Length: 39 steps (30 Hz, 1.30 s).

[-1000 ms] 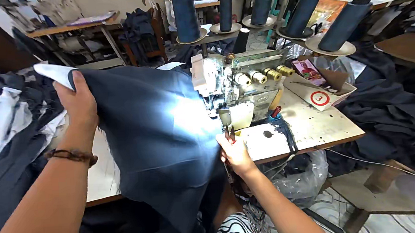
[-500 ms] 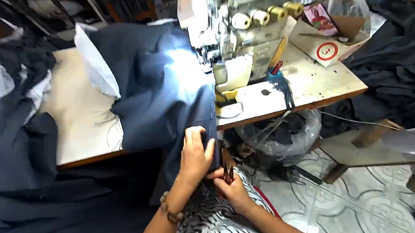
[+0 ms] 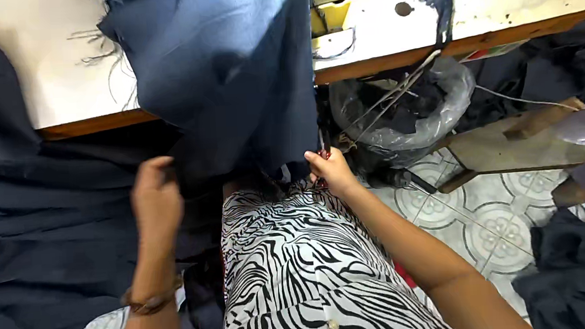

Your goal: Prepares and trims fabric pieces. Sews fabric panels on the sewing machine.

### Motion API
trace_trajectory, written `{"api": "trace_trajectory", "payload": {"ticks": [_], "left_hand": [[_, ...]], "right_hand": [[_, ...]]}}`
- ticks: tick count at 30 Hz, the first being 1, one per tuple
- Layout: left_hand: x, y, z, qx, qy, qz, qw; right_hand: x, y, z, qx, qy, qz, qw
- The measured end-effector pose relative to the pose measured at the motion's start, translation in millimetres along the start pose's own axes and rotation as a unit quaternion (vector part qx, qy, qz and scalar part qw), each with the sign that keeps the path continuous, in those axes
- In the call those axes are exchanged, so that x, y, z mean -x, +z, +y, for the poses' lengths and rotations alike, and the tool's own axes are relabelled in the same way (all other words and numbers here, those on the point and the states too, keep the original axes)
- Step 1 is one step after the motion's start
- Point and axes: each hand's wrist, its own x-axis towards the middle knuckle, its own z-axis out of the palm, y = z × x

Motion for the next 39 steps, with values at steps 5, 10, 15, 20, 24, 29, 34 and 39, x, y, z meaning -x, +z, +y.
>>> {"api": "trace_trajectory", "payload": {"ticks": [5, 10, 15, 20, 24, 29, 34, 39], "left_hand": [[60, -80, 57, 0.119, 0.138, 0.138, 0.974], [68, -31, 90, 0.092, 0.336, -0.1, 0.932], [70, 34, 101, 0.112, 0.379, -0.234, 0.888], [69, 66, 95, 0.01, 0.414, -0.232, 0.88], [60, 69, 94, -0.017, 0.449, -0.238, 0.861], [4, 42, 117, 0.007, 0.471, -0.301, 0.829], [-136, 7, 183, -0.187, 0.417, -0.068, 0.887], [-220, -2, 209, -0.258, 0.294, -0.111, 0.914]], "right_hand": [[30, 10, -8, -0.055, 0.026, -0.039, 0.997], [65, 25, -22, -0.068, -0.004, -0.113, 0.991], [91, 22, -36, -0.04, -0.045, -0.092, 0.994], [96, 16, -37, 0.003, -0.078, -0.089, 0.993], [91, 13, -35, 0.045, -0.097, -0.071, 0.992], [93, 7, -33, 0.067, -0.121, -0.058, 0.989], [90, 7, -43, 0.08, -0.118, -0.037, 0.989], [51, 7, -58, 0.071, -0.133, -0.015, 0.989]]}}
